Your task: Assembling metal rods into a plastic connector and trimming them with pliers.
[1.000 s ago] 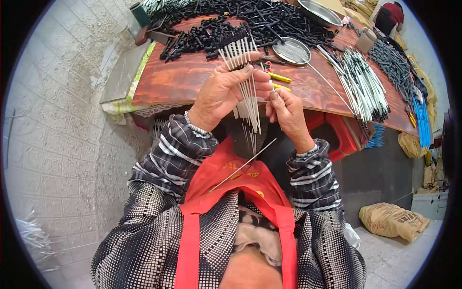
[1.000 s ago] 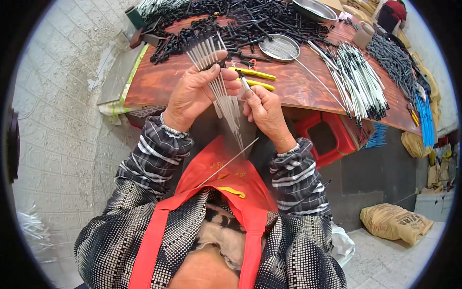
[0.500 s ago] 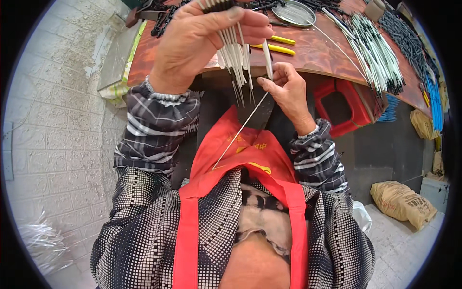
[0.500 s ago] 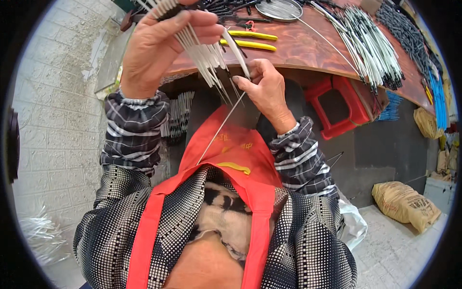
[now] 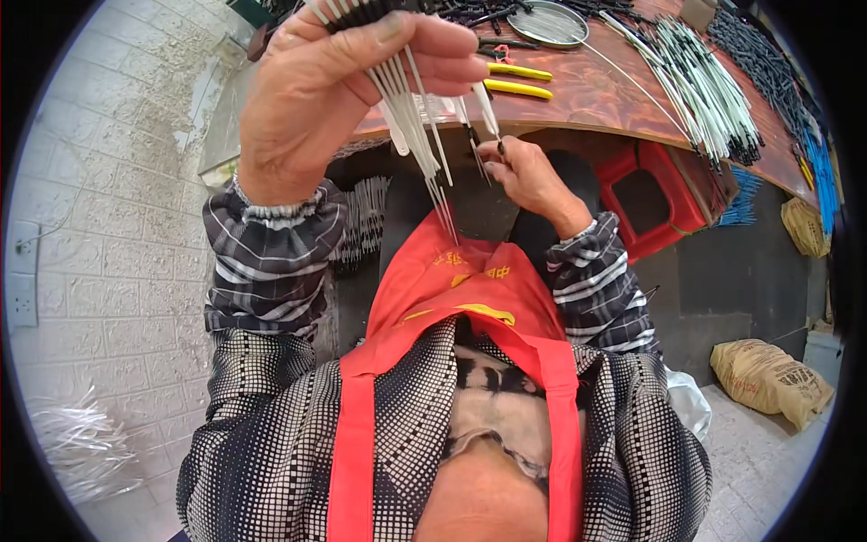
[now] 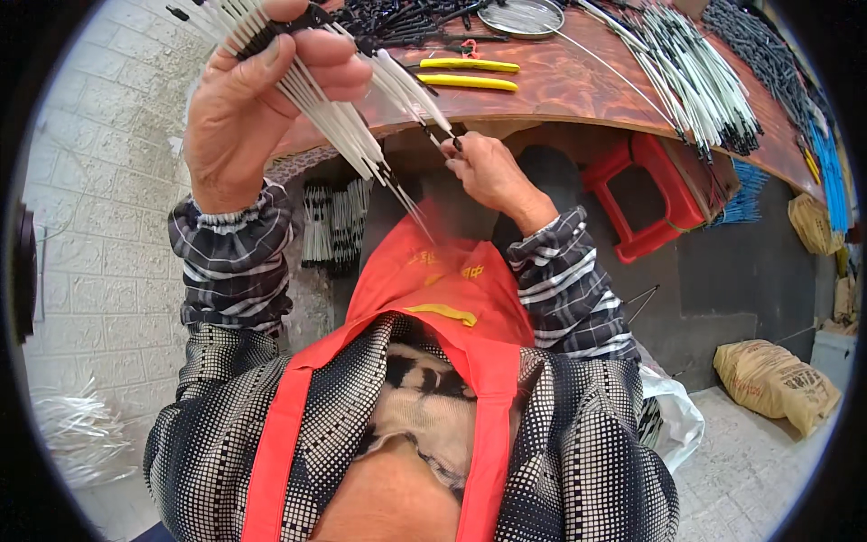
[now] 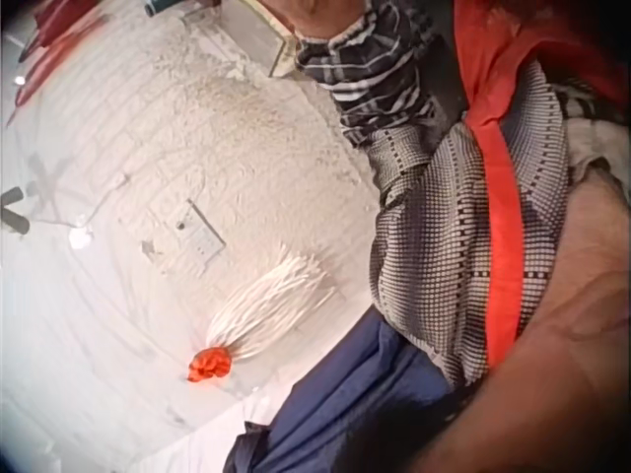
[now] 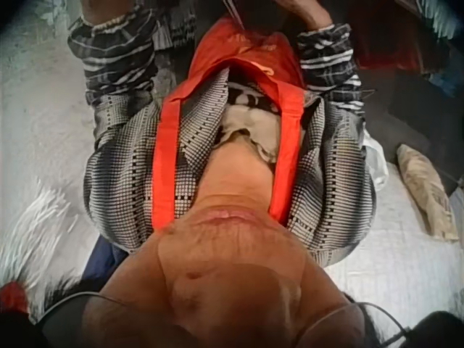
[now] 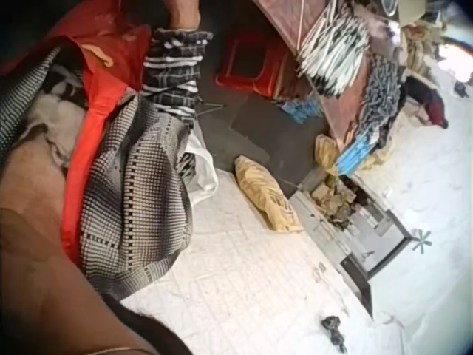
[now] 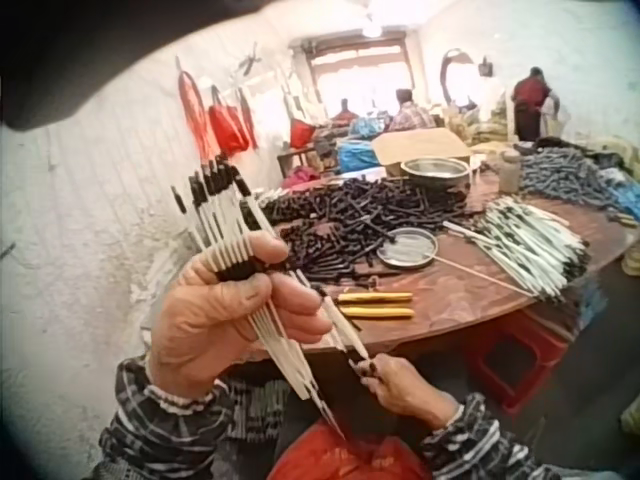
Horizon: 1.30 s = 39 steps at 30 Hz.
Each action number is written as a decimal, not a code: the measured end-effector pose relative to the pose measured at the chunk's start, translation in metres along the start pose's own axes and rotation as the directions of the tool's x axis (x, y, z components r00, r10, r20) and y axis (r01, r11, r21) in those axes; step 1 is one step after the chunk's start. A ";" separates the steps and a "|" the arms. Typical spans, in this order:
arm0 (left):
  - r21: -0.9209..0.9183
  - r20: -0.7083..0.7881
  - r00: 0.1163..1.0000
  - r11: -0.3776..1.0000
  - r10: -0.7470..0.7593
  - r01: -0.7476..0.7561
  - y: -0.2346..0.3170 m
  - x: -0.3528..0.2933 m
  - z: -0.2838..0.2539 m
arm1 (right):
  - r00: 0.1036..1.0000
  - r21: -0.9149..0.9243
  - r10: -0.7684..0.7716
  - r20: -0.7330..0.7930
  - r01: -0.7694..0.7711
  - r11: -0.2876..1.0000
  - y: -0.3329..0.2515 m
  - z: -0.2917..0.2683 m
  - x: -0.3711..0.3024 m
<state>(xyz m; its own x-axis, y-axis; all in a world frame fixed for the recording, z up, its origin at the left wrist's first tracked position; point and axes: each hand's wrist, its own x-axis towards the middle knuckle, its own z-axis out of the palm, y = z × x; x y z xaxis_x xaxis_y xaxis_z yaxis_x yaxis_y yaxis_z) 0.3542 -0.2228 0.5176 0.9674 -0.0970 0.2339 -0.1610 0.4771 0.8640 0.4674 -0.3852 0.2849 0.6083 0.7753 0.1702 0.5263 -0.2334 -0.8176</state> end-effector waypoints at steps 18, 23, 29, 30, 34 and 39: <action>0.156 0.055 0.998 0.987 -0.039 0.030 -0.014 0.005 -0.024 | 0.950 0.392 0.034 0.310 -0.160 0.906 0.010 0.012 0.019; 0.253 -0.001 0.996 0.963 -0.090 0.087 -0.054 -0.017 -0.021 | 0.917 0.412 -0.106 0.386 -0.068 0.909 0.039 0.048 0.002; 0.078 -0.016 0.995 0.992 -0.095 0.096 -0.049 0.007 -0.039 | 0.776 0.580 -0.170 0.607 -0.287 0.762 0.035 0.077 -0.023; 0.094 -0.031 0.997 0.993 -0.071 0.074 -0.047 0.019 -0.044 | 0.797 0.452 -0.076 0.599 -0.258 0.854 0.035 0.061 -0.018; 0.186 0.097 0.994 0.982 -0.057 0.038 -0.026 0.023 -0.059 | 0.891 0.070 0.023 0.454 -0.061 0.996 0.004 -0.017 -0.009; 0.147 0.266 0.954 0.984 -0.140 0.104 -0.021 -0.015 -0.054 | 0.946 -0.009 0.297 -0.130 -0.301 0.954 -0.033 -0.131 0.001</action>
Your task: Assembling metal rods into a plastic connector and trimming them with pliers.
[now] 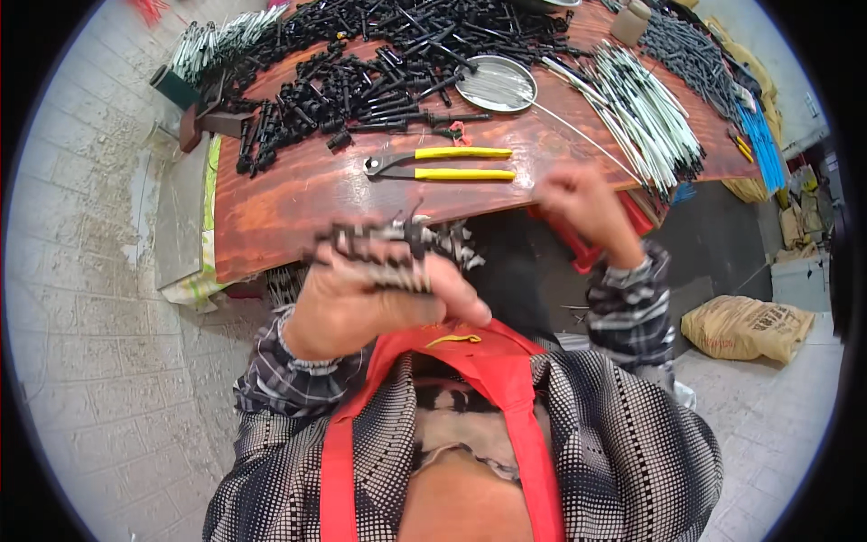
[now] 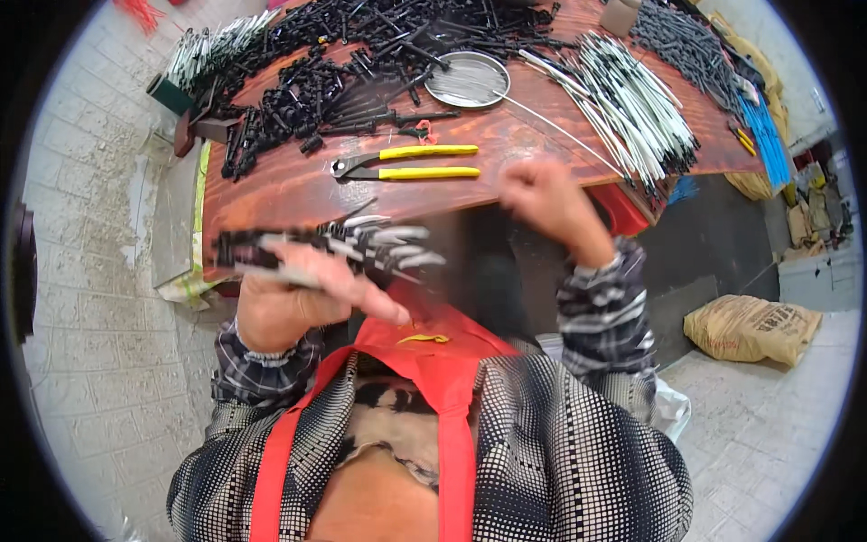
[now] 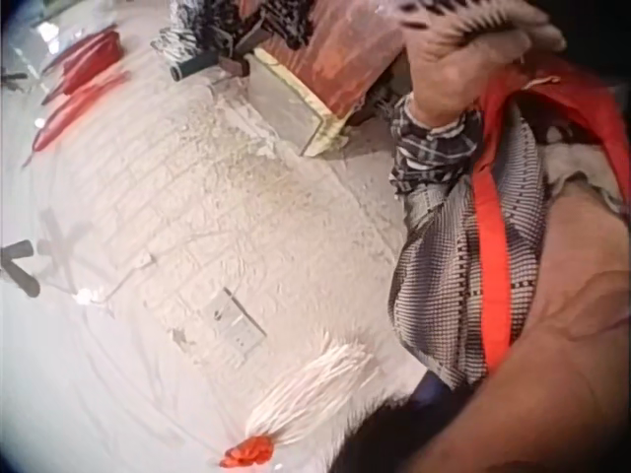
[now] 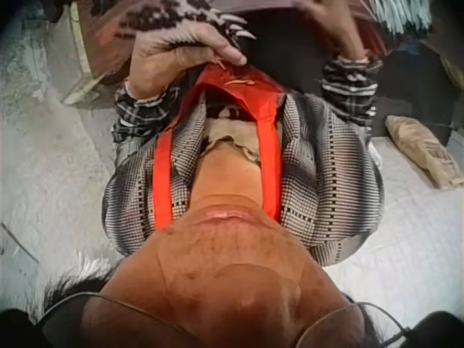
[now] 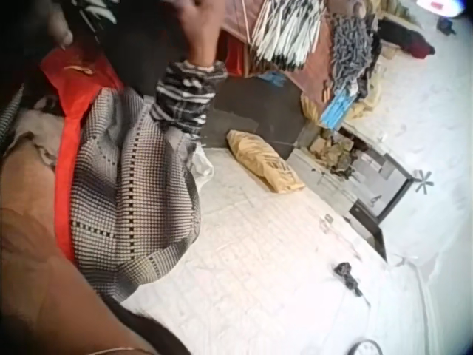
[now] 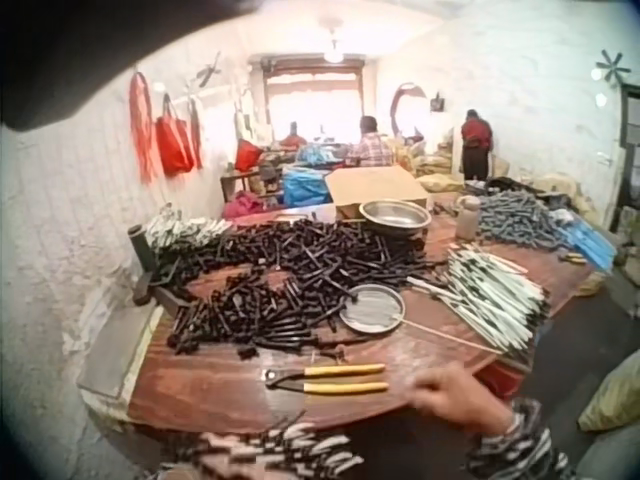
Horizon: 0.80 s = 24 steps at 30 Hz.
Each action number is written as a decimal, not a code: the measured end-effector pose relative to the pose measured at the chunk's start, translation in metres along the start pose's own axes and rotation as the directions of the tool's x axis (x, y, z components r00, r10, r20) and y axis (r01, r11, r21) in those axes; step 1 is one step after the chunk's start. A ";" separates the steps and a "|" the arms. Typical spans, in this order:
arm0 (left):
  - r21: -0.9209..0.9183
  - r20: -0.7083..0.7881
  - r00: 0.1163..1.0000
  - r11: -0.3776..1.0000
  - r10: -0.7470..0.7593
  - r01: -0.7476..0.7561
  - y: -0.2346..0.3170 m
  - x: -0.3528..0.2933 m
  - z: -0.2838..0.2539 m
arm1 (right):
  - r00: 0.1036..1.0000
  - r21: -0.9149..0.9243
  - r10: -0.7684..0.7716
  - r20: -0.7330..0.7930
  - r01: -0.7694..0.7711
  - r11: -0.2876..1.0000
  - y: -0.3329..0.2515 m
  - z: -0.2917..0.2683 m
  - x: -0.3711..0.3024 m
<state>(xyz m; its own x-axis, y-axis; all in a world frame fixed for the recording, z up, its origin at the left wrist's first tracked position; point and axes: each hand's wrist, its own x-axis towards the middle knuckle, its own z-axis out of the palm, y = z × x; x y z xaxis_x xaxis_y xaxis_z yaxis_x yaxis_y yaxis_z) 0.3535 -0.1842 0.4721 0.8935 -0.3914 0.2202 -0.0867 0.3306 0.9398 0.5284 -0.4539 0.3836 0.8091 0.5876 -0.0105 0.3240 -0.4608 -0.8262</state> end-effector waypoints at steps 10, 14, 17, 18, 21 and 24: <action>0.092 -0.159 0.985 0.995 0.061 -0.047 -0.022 -0.046 0.033 | 0.948 -0.830 0.015 -0.317 -0.285 0.479 0.054 -0.066 0.080; 0.133 -0.317 0.949 0.990 0.003 0.042 -0.022 -0.031 0.033 | 0.955 -0.753 -0.002 -0.296 -0.232 0.616 0.101 -0.088 0.105; 0.075 -0.435 0.899 0.993 -0.053 0.095 -0.032 -0.009 0.013 | 0.978 -0.592 -0.165 -0.126 0.059 0.804 0.061 -0.091 0.100; -0.044 -0.497 0.863 0.996 -0.088 0.076 -0.038 -0.003 0.005 | 0.977 -0.587 -0.175 -0.119 0.073 0.807 0.044 -0.084 0.099; -0.150 -0.508 0.851 0.987 -0.132 0.063 -0.049 0.015 -0.017 | 0.977 -0.423 -0.206 -0.055 0.164 0.891 -0.004 -0.059 0.090; -0.206 -0.489 0.857 0.976 -0.160 0.064 -0.049 0.028 -0.030 | 0.974 -0.083 -0.220 0.046 0.223 0.971 -0.048 -0.039 0.080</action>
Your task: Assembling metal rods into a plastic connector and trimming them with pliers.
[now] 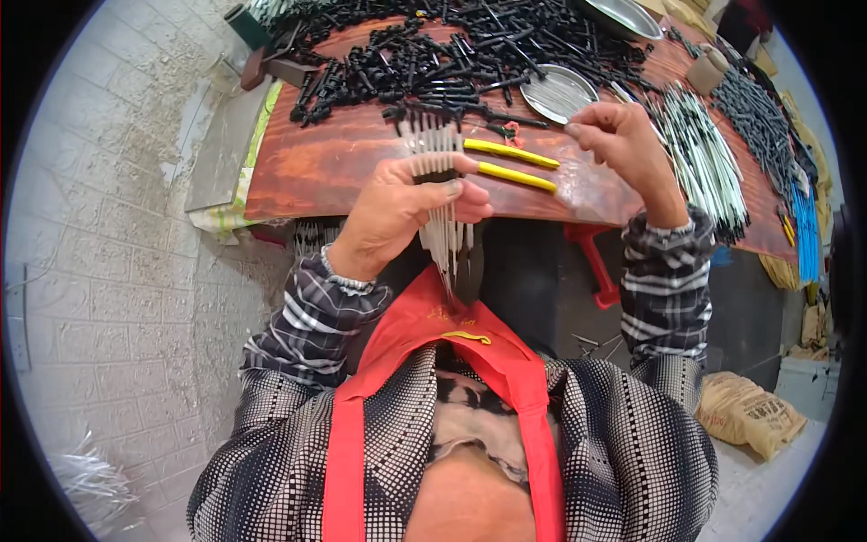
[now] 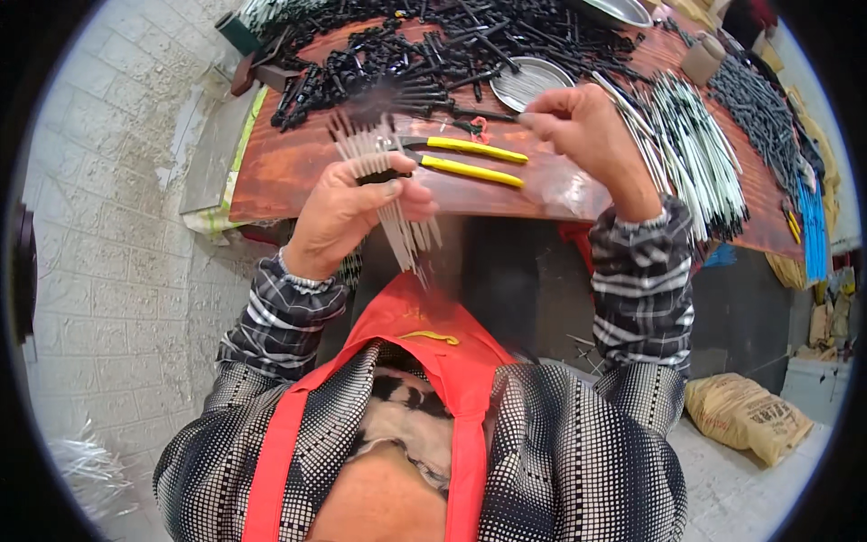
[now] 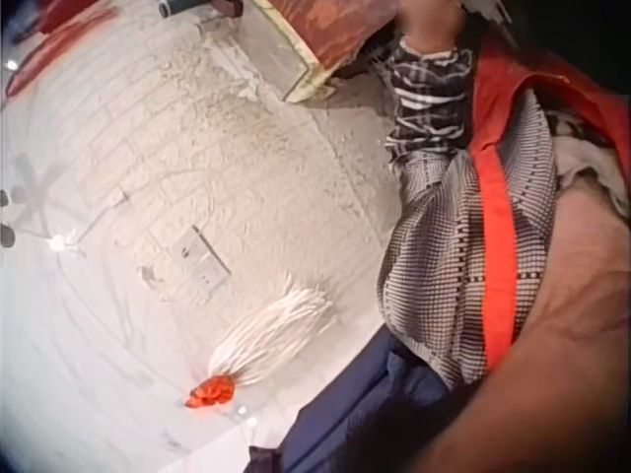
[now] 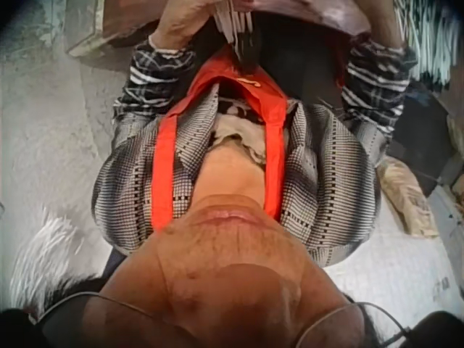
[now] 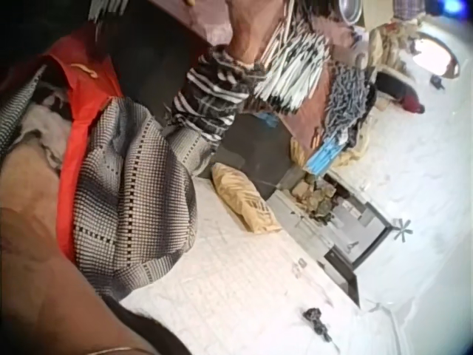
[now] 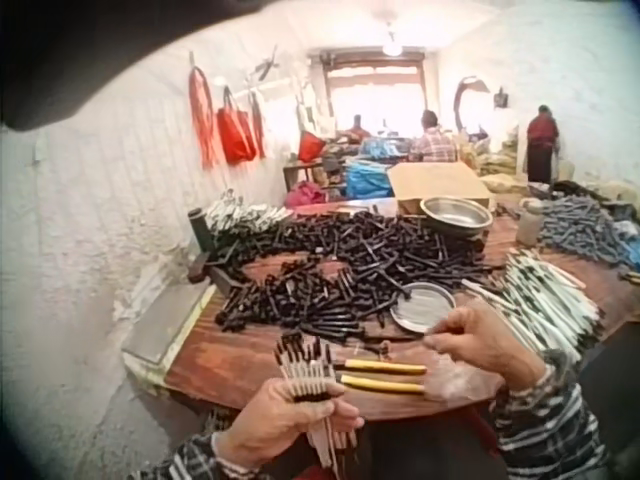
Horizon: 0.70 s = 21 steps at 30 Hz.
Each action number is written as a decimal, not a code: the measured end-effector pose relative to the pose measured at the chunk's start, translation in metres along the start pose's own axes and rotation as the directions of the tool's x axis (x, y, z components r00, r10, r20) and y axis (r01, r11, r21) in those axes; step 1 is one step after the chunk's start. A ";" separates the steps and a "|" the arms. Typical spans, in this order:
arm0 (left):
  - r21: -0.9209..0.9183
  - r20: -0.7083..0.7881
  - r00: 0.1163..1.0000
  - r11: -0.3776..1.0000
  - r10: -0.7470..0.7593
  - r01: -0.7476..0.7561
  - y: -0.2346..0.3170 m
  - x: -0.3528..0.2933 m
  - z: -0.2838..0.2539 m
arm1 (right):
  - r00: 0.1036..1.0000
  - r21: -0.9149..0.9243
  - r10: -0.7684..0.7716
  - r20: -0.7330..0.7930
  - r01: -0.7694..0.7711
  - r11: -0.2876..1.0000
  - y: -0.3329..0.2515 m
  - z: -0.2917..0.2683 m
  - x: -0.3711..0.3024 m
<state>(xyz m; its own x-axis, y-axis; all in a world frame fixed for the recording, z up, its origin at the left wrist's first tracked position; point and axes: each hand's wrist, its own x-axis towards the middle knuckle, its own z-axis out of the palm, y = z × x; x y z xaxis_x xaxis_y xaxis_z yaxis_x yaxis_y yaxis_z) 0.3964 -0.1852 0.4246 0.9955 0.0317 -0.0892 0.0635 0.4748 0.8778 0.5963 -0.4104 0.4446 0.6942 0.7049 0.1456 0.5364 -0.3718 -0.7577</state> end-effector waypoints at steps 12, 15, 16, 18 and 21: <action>0.101 0.035 0.999 0.995 -0.023 0.019 0.006 0.017 0.009 | 0.961 0.434 -0.262 -0.083 0.272 0.859 -0.071 0.060 0.004; 0.184 0.035 0.999 0.983 -0.018 0.012 0.005 0.018 0.010 | 0.966 0.437 -0.247 -0.072 0.253 0.863 -0.074 0.061 0.006; 0.193 0.035 0.999 0.981 -0.006 -0.001 0.005 0.019 0.011 | 0.975 0.443 -0.215 -0.046 0.213 0.871 -0.077 0.060 0.006; 0.212 0.037 0.999 0.977 0.020 -0.027 0.005 0.020 0.013 | 0.988 0.452 -0.152 0.005 0.133 0.882 -0.080 0.057 0.007; 0.186 0.050 0.999 0.982 0.007 -0.016 0.002 0.017 0.013 | 0.990 0.564 -0.143 0.011 0.112 0.818 -0.075 0.063 0.005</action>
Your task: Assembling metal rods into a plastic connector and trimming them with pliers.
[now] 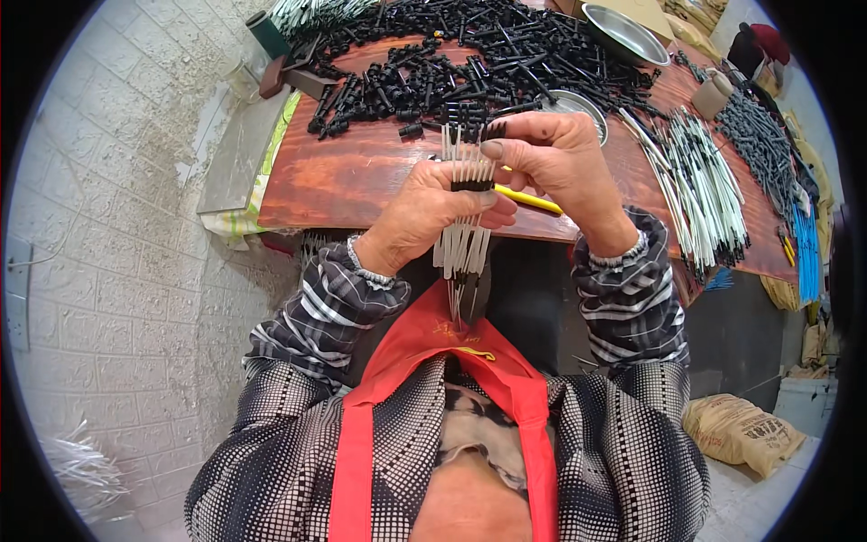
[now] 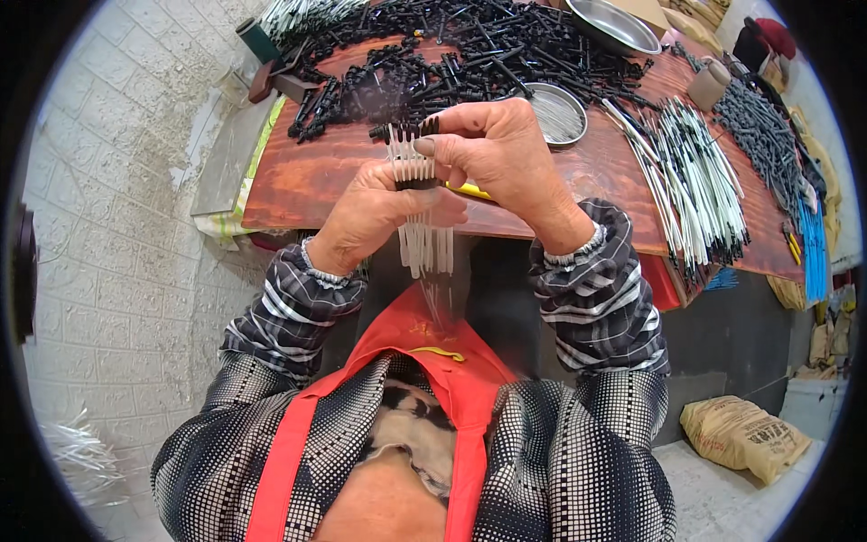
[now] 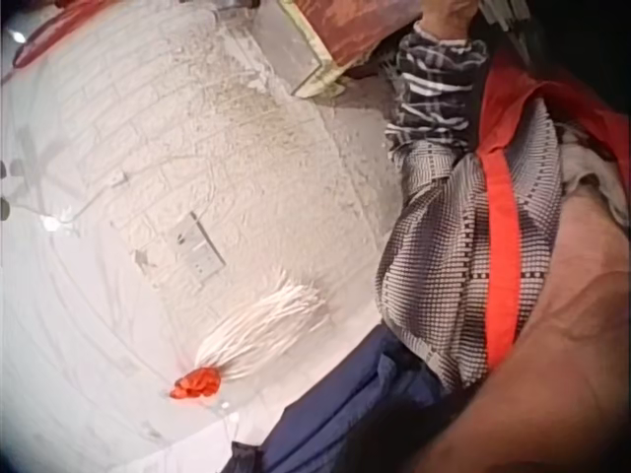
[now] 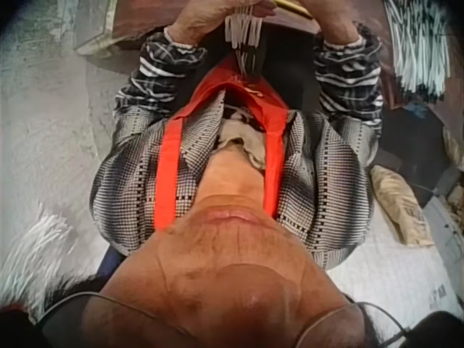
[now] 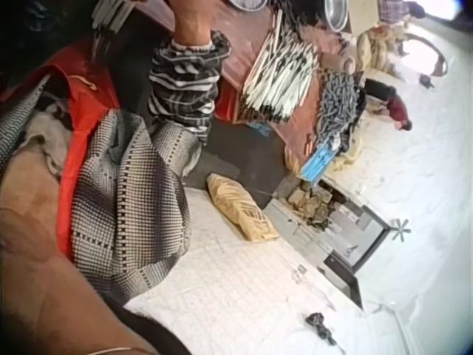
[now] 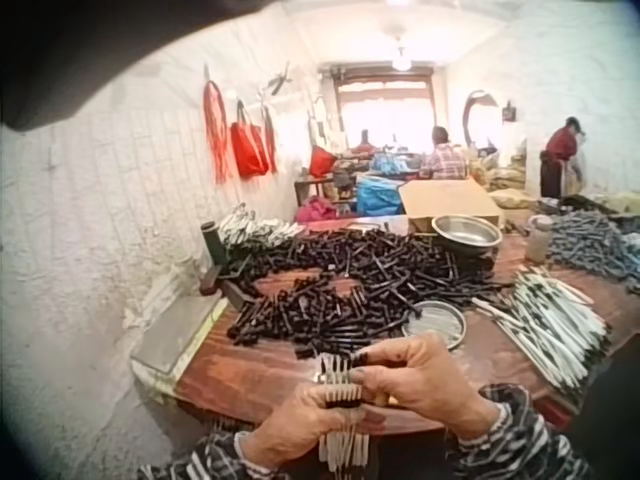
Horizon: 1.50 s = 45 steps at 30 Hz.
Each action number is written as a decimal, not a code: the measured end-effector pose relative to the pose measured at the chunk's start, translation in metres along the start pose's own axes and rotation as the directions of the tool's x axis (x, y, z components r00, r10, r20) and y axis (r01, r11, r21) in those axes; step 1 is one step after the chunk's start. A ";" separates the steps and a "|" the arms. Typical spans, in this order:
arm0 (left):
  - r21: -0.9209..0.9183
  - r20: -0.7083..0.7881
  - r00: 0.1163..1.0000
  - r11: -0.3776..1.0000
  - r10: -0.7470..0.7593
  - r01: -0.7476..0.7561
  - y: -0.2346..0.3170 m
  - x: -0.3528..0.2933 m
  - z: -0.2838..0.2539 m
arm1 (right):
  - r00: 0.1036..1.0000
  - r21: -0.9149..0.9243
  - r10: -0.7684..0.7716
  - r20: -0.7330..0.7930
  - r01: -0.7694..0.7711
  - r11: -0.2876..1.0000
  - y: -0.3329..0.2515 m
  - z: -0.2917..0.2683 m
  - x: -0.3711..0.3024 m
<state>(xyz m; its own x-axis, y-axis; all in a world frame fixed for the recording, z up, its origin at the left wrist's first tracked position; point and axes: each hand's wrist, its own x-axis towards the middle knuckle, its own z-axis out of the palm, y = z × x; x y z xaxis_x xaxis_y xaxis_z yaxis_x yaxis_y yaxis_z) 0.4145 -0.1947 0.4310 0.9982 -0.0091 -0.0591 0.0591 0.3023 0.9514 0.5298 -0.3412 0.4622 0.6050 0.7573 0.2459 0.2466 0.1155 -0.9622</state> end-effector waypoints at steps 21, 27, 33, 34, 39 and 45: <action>0.095 0.040 0.999 0.995 -0.016 0.012 0.004 0.006 -0.003 | 0.997 -0.054 0.024 0.067 -0.021 0.998 -0.008 0.004 0.012; 0.123 0.048 0.998 0.992 -0.041 0.035 0.009 0.005 -0.002 | 0.996 -0.066 -0.089 0.033 0.091 0.994 -0.001 0.009 0.013; 0.085 0.098 0.995 0.996 0.008 -0.016 0.008 0.004 -0.004 | 0.988 -0.101 -0.157 -0.012 0.155 0.983 -0.004 0.008 0.014; 0.086 0.100 0.995 0.996 0.008 -0.017 0.007 0.004 -0.004 | 0.987 -0.101 -0.158 -0.014 0.155 0.983 -0.004 0.008 0.015; 0.019 0.042 0.999 1.000 0.018 -0.019 0.003 0.006 -0.003 | 0.974 -0.155 -0.218 0.061 0.225 0.962 -0.003 0.007 0.019; 0.044 0.035 0.999 0.999 -0.024 0.022 0.005 0.006 -0.004 | 0.939 -0.167 -0.344 0.020 0.343 0.924 0.001 0.011 0.019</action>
<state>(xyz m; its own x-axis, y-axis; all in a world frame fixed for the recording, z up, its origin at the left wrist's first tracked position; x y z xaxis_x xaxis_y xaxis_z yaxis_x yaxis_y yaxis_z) 0.4211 -0.1898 0.4343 0.9962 -0.0494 -0.0714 0.0818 0.2602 0.9621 0.5335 -0.3194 0.4647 0.4676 0.6841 0.5598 0.5617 0.2590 -0.7857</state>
